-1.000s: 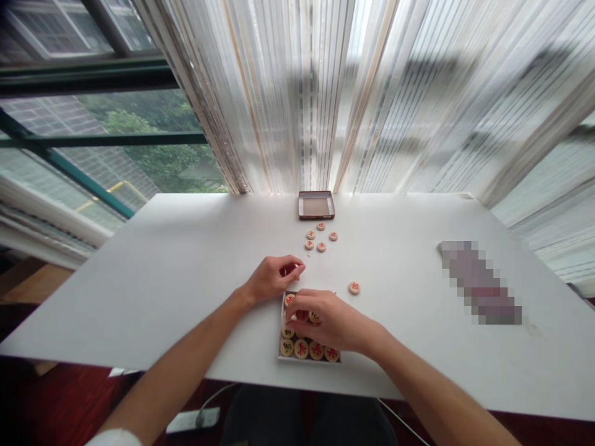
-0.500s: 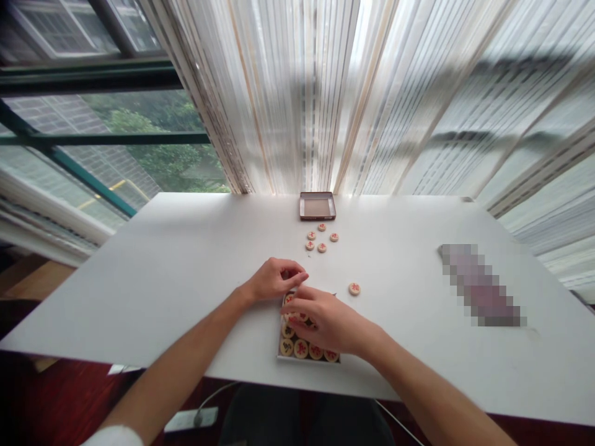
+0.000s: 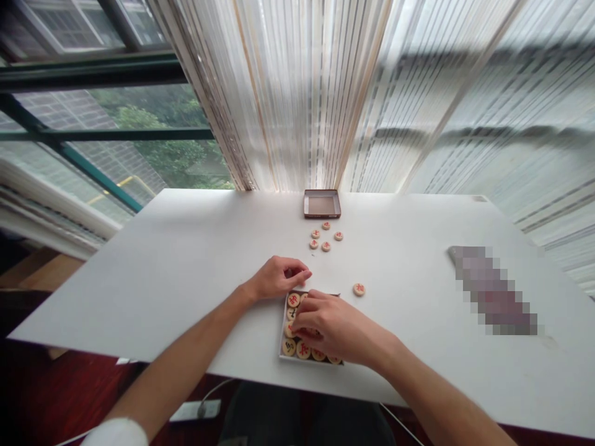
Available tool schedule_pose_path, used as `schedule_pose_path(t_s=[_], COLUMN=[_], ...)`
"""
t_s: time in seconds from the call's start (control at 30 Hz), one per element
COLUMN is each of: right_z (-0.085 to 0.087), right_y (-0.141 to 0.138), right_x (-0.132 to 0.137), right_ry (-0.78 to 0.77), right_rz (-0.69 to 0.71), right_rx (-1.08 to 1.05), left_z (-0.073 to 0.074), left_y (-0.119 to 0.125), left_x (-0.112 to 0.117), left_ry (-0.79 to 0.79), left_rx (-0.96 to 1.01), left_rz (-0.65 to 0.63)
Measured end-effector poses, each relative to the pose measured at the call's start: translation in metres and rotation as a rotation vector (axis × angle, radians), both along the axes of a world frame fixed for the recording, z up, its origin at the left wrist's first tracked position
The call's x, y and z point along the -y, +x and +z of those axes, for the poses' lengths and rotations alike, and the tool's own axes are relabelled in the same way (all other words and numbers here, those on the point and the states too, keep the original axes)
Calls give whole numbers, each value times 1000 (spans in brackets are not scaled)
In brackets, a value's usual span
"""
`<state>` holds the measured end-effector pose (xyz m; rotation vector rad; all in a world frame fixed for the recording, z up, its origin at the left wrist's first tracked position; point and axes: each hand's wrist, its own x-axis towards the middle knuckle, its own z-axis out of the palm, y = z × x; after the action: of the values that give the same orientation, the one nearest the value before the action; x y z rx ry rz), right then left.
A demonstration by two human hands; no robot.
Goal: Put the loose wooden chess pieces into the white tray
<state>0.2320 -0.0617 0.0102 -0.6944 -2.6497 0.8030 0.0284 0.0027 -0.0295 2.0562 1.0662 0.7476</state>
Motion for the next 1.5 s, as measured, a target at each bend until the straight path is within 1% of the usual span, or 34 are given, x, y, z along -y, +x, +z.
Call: schedule_pose_path(t_s=[0.2, 0.37, 0.5, 0.7, 0.83, 0.9, 1.0, 1.17, 1.27, 1.33, 1.4, 1.5], right_z=[4, 1, -1, 2, 2, 4, 7, 5, 4, 6, 10, 14], right_y=[-3, -4, -5, -8, -8, -5, 3, 27, 46, 60, 74, 93], right_x=[4, 5, 6, 7, 6, 4, -3, -24, -38, -46, -52, -56], right_ry=[4, 6, -13, -66, -57, -35, 16, 172, 213, 205, 155, -16], right_rz=[19, 30, 38, 73, 62, 25, -73, -316, -462, -527, -566, -578], right_rx=[14, 48, 34, -15, -31, -55, -114, -194, -156, -111, -77, 8], left_z=[-1, -1, -1, 1, 1, 1, 1, 2, 2, 2, 2, 3], left_y=[0, 0, 0, 0, -1, -1, -1, -1, 0, 0, 0, 0], left_x=[0, -1, -1, -1, -1, -1, -1, -1, -1, -1, -1, -1], left_ry=[7, -1, -9, -32, -30, -28, -27, -45, -60, -67, -72, -70], left_rx=[-1, -4, -10, 4, 3, 1, -5, 4, 4, -1, -5, -11], left_rz=[1, -1, -7, -17, -16, -18, -19, -32, -21, -6, 4, 7])
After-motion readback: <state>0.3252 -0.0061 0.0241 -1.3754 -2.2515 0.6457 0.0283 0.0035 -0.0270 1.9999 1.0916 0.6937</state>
